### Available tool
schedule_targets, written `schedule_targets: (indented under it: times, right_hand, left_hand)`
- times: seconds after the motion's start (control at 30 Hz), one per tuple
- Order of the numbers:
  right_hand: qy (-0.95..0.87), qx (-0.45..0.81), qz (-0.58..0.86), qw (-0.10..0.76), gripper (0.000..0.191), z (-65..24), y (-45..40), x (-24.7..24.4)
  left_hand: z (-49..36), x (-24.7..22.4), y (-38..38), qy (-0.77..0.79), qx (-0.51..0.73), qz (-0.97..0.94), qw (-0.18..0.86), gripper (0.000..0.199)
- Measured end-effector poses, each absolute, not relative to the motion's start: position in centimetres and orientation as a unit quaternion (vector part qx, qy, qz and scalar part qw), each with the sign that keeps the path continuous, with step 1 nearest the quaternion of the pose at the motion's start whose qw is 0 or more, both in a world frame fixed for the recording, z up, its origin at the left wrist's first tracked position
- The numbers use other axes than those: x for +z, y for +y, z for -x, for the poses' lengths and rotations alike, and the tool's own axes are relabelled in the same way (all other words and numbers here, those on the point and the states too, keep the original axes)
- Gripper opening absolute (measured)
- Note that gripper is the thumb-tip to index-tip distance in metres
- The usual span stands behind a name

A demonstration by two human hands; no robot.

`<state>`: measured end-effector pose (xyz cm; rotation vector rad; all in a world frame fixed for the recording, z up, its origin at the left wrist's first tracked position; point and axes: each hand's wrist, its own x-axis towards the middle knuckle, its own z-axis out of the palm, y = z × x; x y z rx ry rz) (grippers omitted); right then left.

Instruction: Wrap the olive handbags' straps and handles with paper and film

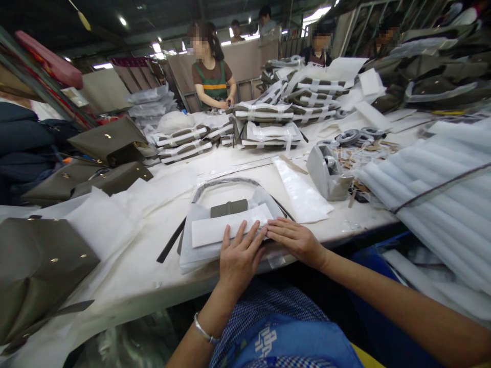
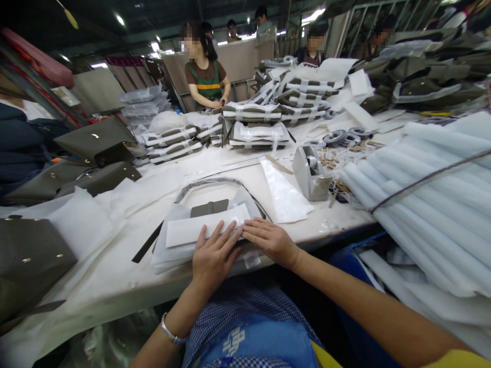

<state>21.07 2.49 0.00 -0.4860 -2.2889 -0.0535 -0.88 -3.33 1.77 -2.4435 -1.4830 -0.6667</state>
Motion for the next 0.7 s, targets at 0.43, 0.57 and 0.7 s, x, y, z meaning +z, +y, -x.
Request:
schedule_targets:
  times: [0.43,0.57,0.7]
  right_hand:
    - [-0.947,-0.047,0.173,0.267,0.044,-24.1,-1.4,-2.3]
    - [-0.94,-0.047,0.16,0.299,0.034,-22.4,-0.6,-2.2]
    - [-0.92,-0.024,0.166,0.354,0.026,-21.1,-0.3,-1.6]
  left_hand:
    - [1.4,1.4,-3.1,-0.488,-0.212,0.839,0.113,0.047]
    - [1.4,1.3,-3.1,-0.486,-0.219,0.838,0.119,0.046]
    - [1.3,1.0,-3.1,-0.487,-0.224,0.833,0.139,0.044]
